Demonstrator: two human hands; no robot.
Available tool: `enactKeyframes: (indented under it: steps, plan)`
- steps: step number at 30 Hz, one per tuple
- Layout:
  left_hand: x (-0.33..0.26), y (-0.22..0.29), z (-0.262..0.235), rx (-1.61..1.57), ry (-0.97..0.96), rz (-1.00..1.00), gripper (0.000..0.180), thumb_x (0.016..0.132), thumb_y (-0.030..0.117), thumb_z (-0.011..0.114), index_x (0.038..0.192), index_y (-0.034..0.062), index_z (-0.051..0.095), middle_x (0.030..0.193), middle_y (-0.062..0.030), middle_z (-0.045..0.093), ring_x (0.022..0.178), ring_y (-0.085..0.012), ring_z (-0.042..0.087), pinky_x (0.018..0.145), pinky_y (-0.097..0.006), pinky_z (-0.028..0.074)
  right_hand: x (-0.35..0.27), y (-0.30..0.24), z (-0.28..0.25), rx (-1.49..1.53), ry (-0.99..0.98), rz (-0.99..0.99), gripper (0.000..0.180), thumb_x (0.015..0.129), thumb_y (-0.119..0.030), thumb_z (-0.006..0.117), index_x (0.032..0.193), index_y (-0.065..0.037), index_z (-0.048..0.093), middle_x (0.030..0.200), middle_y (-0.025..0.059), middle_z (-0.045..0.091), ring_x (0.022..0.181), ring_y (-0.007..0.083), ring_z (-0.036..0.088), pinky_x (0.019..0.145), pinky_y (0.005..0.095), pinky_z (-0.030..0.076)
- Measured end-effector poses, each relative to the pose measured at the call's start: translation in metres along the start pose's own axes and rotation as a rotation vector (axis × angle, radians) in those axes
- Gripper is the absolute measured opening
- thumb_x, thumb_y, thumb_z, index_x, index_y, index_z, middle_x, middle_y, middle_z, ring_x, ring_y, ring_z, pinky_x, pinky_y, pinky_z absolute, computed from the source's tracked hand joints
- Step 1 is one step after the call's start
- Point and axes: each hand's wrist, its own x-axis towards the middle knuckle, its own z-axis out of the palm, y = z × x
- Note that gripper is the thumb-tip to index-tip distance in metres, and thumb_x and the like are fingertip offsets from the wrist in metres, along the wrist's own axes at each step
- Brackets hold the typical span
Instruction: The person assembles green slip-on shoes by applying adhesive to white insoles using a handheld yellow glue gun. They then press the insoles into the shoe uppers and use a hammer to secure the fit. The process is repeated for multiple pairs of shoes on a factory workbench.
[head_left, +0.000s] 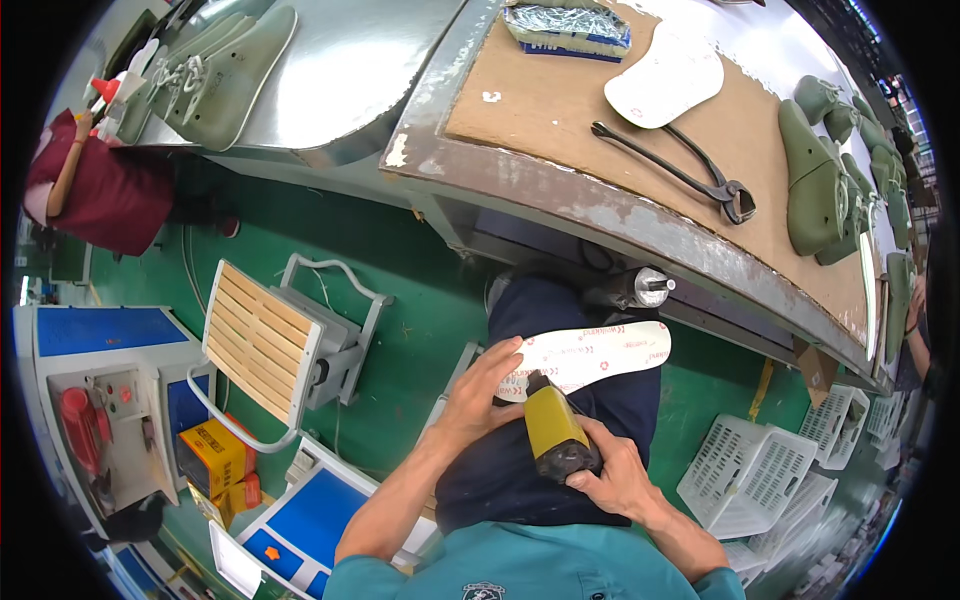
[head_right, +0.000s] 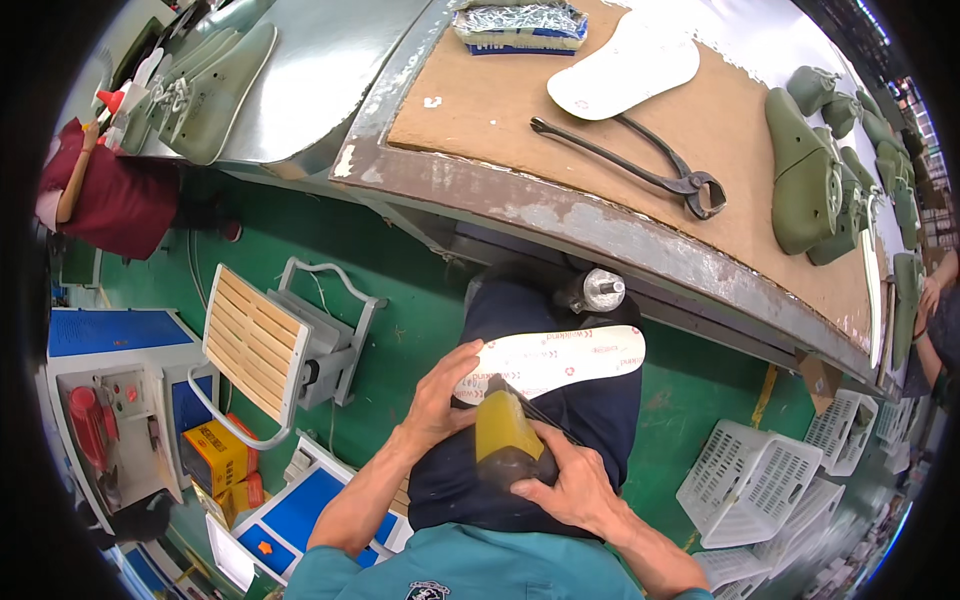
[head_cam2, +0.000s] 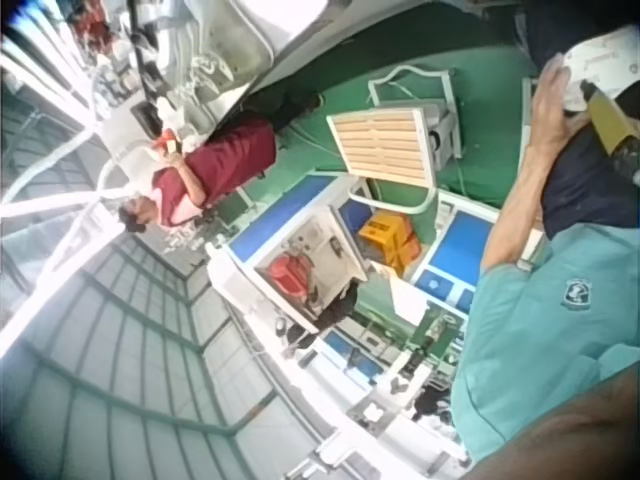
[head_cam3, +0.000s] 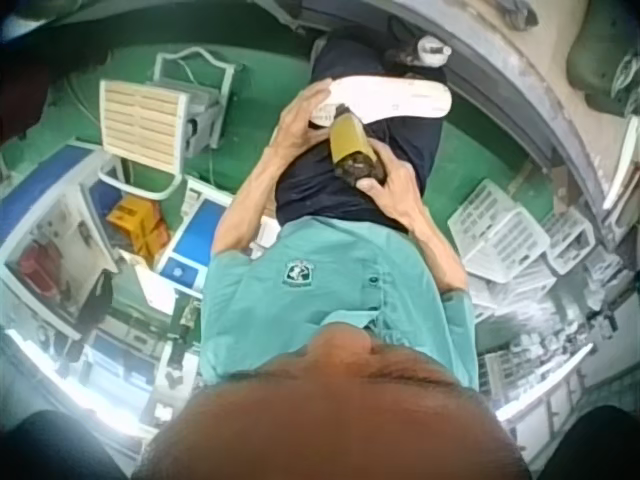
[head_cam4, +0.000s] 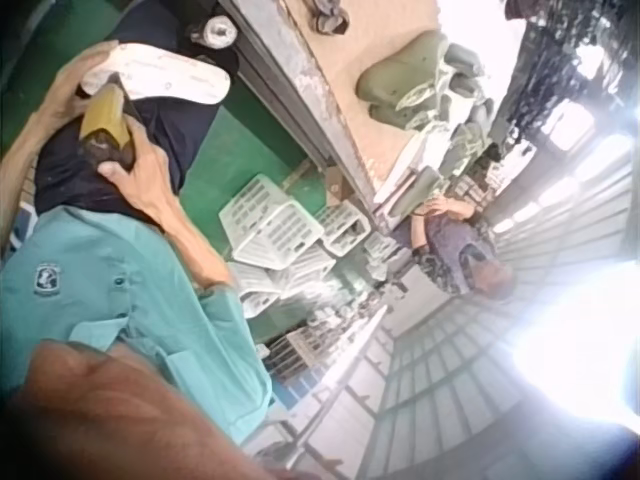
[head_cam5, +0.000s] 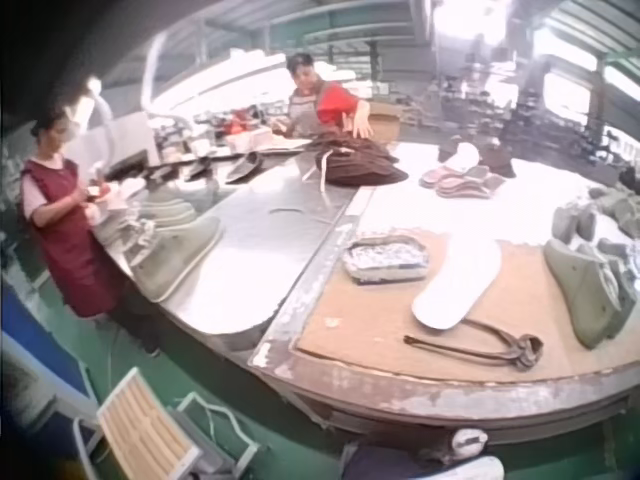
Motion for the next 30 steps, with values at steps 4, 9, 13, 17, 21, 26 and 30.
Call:
enactKeyframes:
  steps: [4, 9, 13, 17, 21, 26, 30]
  plan:
    - [0.006, 0.003, 0.000, 0.042, -0.009, 0.020, 0.084, 0.064, 0.006, 0.097, 0.135, 0.0025, 0.052, 0.139, -0.0261, 0.061, 0.125, -0.0438, 0.065, 0.104, -0.048, 0.056, -0.003, 0.006, 0.002, -0.022, 0.014, 0.038, 0.090, 0.082, -0.064, 0.078, 0.139, 0.001, 0.052, 0.114, 0.0263, 0.072, 0.103, 0.0446, 0.072, 0.090, 0.0459, 0.057]
    - [0.015, 0.015, -0.006, 0.128, -0.135, -0.083, 0.088, 0.068, 0.017, 0.095, 0.141, 0.0013, 0.050, 0.138, -0.0250, 0.060, 0.125, -0.0441, 0.062, 0.106, -0.047, 0.053, -0.025, 0.019, -0.017, -0.016, -0.037, 0.065, 0.089, 0.079, -0.061, 0.082, 0.140, -0.003, 0.052, 0.107, 0.0241, 0.074, 0.098, 0.0437, 0.073, 0.086, 0.0463, 0.058]
    - [0.079, 0.040, 0.024, 0.328, -0.380, -0.076, 0.088, 0.075, 0.023, 0.083, 0.150, -0.0017, 0.045, 0.125, -0.0257, 0.061, 0.118, -0.0431, 0.060, 0.100, -0.050, 0.049, -0.056, 0.007, -0.029, -0.357, 0.062, 0.023, 0.089, 0.078, -0.061, 0.082, 0.138, 0.000, 0.056, 0.107, 0.0278, 0.073, 0.098, 0.0451, 0.073, 0.086, 0.0499, 0.058]
    - [0.108, 0.046, 0.116, 0.518, -0.523, -0.099, 0.097, 0.065, 0.021, 0.083, 0.150, -0.0046, 0.043, 0.113, -0.0217, 0.062, 0.104, -0.0381, 0.061, 0.087, -0.051, 0.047, -0.057, 0.020, -0.002, -0.586, 0.148, 0.055, 0.075, 0.088, -0.050, 0.078, 0.136, 0.003, 0.057, 0.107, 0.0291, 0.072, 0.097, 0.0464, 0.070, 0.087, 0.0528, 0.055]
    - [0.080, 0.084, 0.057, 0.178, -0.670, -0.213, 0.099, 0.068, 0.022, 0.082, 0.153, -0.0027, 0.036, 0.127, -0.0276, 0.057, 0.121, -0.0450, 0.058, 0.102, -0.053, 0.046, -0.066, 0.027, 0.002, -0.482, 0.113, 0.144, 0.068, 0.088, -0.037, 0.080, 0.139, 0.001, 0.056, 0.126, 0.0294, 0.067, 0.116, 0.0471, 0.065, 0.103, 0.0536, 0.048]
    - [0.082, 0.130, -0.077, -0.078, -0.201, -0.429, 0.100, 0.074, 0.039, 0.089, 0.151, -0.0017, 0.041, 0.145, -0.0192, 0.054, 0.132, -0.0300, 0.055, 0.113, -0.043, 0.043, -0.069, 0.058, 0.004, -0.480, 0.227, 0.006, 0.065, 0.090, -0.042, 0.077, 0.136, -0.002, 0.057, 0.107, 0.0258, 0.072, 0.098, 0.0459, 0.069, 0.094, 0.0535, 0.051]
    - [0.150, 0.131, -0.172, -0.625, 0.580, -0.152, 0.057, 0.091, 0.024, 0.074, 0.138, -0.0013, 0.053, 0.121, -0.0101, 0.064, 0.103, -0.0212, 0.068, 0.089, -0.038, 0.059, -0.065, 0.060, 0.002, -0.490, 0.197, 0.000, 0.064, 0.090, -0.043, 0.077, 0.137, -0.005, 0.057, 0.105, 0.0255, 0.072, 0.096, 0.0464, 0.069, 0.093, 0.0526, 0.051]
